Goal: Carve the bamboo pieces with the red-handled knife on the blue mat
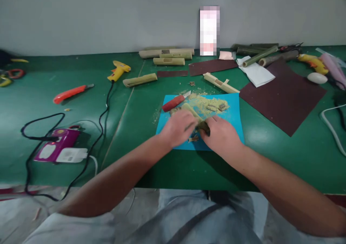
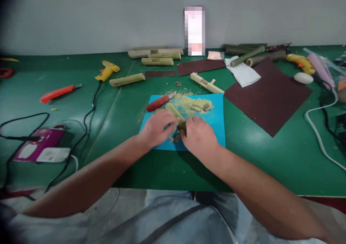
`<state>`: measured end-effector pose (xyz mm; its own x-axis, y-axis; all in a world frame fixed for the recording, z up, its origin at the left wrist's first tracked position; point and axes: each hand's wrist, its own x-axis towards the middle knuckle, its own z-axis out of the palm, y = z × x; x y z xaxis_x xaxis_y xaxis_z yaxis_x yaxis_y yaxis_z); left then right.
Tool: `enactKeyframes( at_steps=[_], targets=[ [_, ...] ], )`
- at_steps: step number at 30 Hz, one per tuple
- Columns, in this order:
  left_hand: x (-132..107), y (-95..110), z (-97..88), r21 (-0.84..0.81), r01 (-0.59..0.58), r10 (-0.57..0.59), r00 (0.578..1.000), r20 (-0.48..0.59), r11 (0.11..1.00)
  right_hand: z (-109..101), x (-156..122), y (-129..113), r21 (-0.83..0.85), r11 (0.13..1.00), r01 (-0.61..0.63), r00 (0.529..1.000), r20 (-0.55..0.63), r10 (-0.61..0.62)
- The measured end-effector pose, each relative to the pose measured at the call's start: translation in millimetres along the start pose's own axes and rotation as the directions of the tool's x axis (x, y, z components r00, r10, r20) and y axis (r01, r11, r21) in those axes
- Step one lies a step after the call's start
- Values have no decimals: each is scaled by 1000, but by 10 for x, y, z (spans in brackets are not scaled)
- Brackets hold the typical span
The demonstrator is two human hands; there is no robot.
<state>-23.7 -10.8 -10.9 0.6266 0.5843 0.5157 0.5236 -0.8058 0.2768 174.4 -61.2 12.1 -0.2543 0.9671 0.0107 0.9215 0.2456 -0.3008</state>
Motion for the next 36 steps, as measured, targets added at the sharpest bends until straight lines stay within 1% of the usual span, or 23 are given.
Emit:
enactKeyframes(
  at_steps=[1,2,3,4,6,7,10,14,17,19,21,23,24,25,28,29,32,33,34,36],
  targets=[
    [-2,13,9,-14,-43,44,998,50,999,6,-4,0,-3,1000,9,1000,3,-9],
    [-3,11,14,-19,-53,55,996,74,998,11,-8,0,-4,1000,14,1000,6,-14],
    [-3,-11,15,-12,-29,29,998,64,1000,15,-13,2,-7,1000,14,1000,6,-14],
    [-1,-52,11,2,21,-22,999,27,1000,18,-18,4,-11,1000,13,1000,0,-13],
    [5,-166,-6,27,136,-135,989,-53,990,17,-30,9,-25,1000,18,1000,-13,-18],
    [8,-223,-16,31,173,-170,983,-76,984,13,-35,12,-32,999,24,1000,-14,-25],
    [8,-335,-30,30,205,-202,976,-78,978,-14,-45,24,-28,999,35,999,6,-35],
    [6,-377,-30,59,209,-204,975,-88,976,-62,-27,46,-3,1000,-4,1000,14,4],
    [19,-326,-21,50,203,-196,973,-124,978,-74,3,62,22,999,-46,998,33,45],
    [26,-207,-1,24,174,-170,980,-103,985,-67,17,69,36,997,-68,997,51,66],
    [27,-44,25,-7,91,-91,996,-10,996,-57,22,71,32,997,-71,995,67,68],
    [24,91,45,-47,-10,14,995,94,999,-54,19,68,13,998,-63,995,74,62],
    [24,127,49,-56,-40,46,992,115,998,-57,16,64,5,998,-61,995,76,60],
    [25,140,47,-53,-41,46,993,107,998,-62,14,60,1,998,-59,995,75,59],
    [35,88,30,-12,41,-41,999,6,999,-81,9,46,0,998,-62,995,81,61],
    [37,66,27,-14,47,-47,999,-2,999,-84,9,43,-3,998,-61,995,82,61],
    [45,51,39,-95,-27,36,995,96,995,-77,12,41,-12,998,-56,995,83,57],
    [49,58,47,-115,-30,43,993,108,993,-70,13,43,-10,998,-55,995,79,55],
    [54,68,55,-123,-12,24,996,91,992,-63,16,46,-5,998,-56,996,74,56],
    [68,92,66,-112,29,-26,999,24,993,-46,21,56,6,998,-58,996,69,57]
  ],
)
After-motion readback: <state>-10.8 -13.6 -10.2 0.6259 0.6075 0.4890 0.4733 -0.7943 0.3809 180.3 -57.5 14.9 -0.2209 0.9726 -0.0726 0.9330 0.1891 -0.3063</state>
